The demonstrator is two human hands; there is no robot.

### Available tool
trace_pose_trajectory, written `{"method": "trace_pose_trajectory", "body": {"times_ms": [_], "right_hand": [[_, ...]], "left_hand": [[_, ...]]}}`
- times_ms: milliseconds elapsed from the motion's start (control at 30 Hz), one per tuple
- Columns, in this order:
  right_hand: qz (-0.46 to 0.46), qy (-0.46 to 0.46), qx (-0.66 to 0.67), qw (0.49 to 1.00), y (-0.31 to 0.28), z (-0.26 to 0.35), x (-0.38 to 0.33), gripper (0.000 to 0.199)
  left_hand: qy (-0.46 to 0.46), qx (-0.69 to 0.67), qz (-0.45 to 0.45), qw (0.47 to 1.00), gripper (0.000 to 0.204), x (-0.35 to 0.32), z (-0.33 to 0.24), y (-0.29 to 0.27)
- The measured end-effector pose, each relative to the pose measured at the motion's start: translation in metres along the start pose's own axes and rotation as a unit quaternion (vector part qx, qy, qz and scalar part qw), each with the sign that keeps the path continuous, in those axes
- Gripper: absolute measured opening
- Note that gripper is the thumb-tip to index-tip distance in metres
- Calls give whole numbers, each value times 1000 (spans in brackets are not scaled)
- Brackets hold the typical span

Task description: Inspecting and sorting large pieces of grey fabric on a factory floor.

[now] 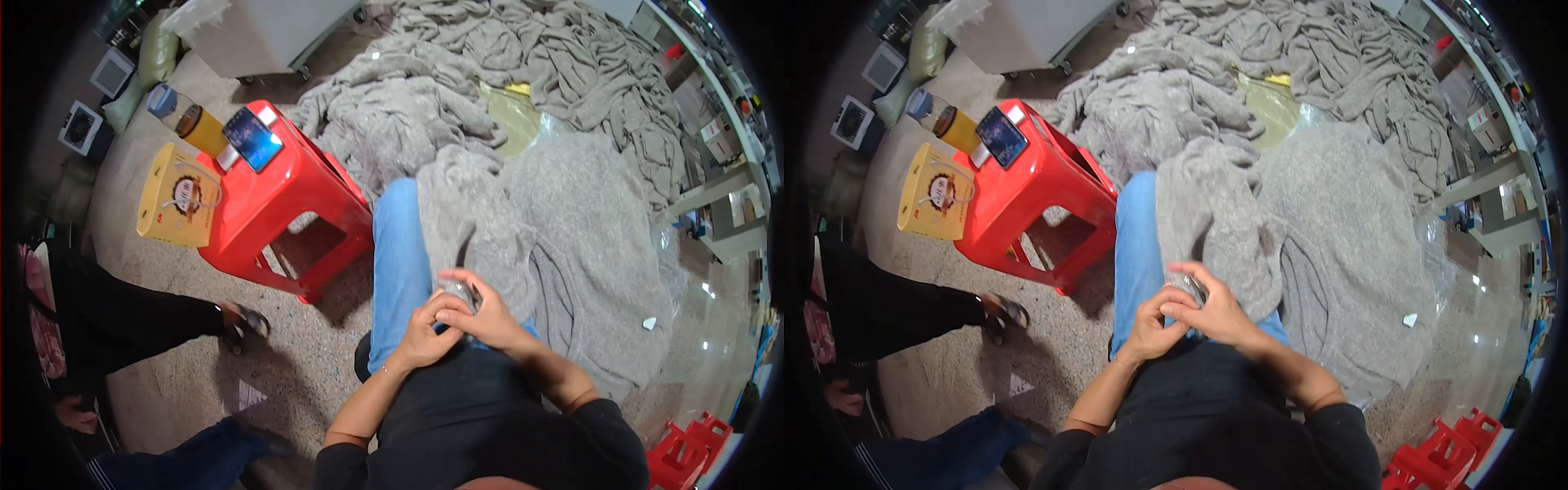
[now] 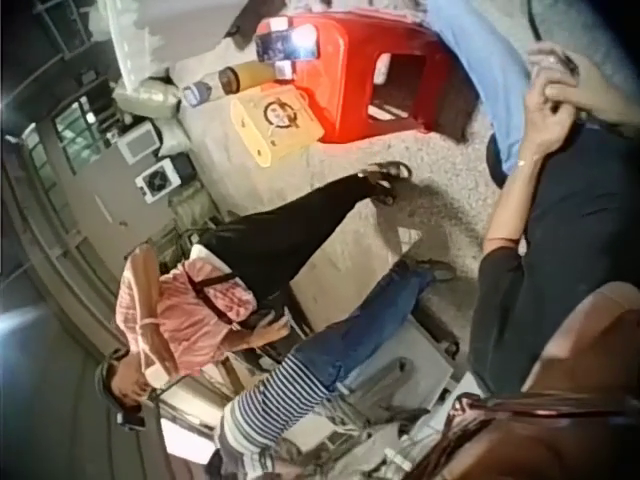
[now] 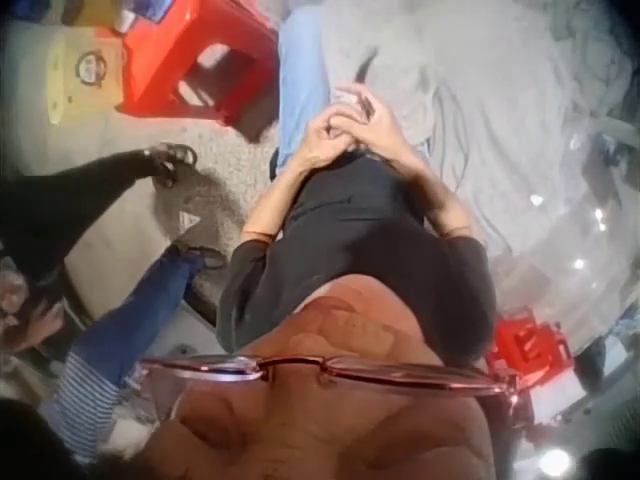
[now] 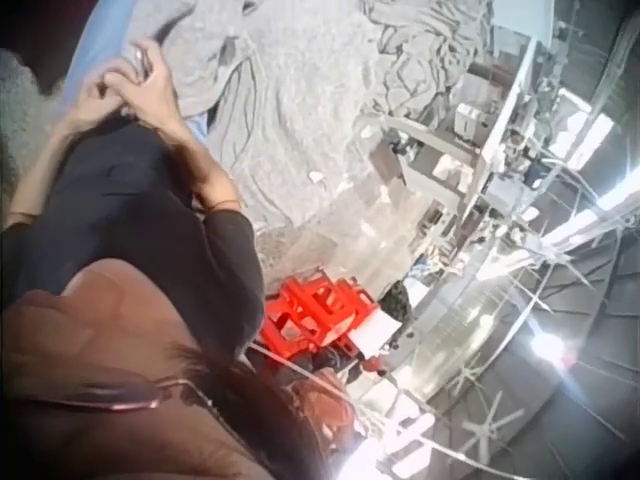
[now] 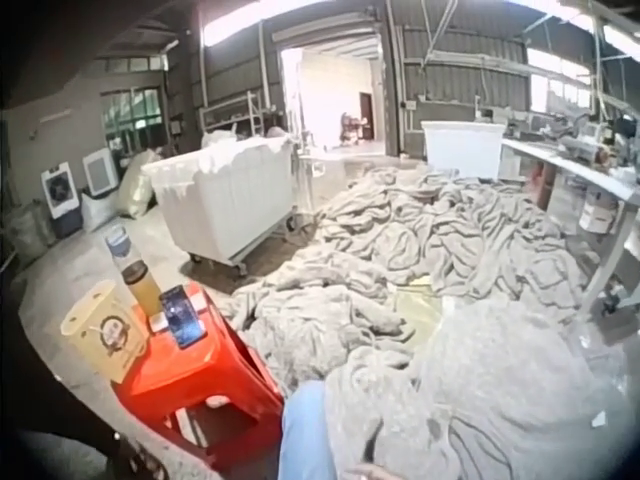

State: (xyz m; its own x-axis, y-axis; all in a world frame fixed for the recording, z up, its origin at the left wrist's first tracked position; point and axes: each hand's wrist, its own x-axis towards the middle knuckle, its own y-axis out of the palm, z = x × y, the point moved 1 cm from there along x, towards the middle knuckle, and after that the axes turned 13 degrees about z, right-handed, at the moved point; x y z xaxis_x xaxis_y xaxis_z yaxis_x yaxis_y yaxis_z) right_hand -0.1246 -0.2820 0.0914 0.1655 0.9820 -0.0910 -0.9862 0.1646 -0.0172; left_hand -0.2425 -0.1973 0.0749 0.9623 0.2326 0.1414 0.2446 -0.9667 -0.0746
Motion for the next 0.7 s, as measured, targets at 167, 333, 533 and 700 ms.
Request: {"method": "trace_pose_trajectory", "body": {"times_ms": [167, 333, 533, 700], "right_hand": [[-52, 48, -38, 997, -12, -11, -13, 40], [41, 50, -312, 948, -33, 55, -42, 33], [-136, -180, -521, 823, -89, 129, -68, 36], [-305, -255, -573, 717, -181, 163, -150, 37]], "left_hand": [[-13, -41, -104, 994, 44, 22, 28, -28], [143, 382, -18, 913, 43, 90, 17, -39], [155, 329, -197, 910, 37, 162, 39, -69], [116, 357, -169, 912, 43, 204, 53, -107]]}}
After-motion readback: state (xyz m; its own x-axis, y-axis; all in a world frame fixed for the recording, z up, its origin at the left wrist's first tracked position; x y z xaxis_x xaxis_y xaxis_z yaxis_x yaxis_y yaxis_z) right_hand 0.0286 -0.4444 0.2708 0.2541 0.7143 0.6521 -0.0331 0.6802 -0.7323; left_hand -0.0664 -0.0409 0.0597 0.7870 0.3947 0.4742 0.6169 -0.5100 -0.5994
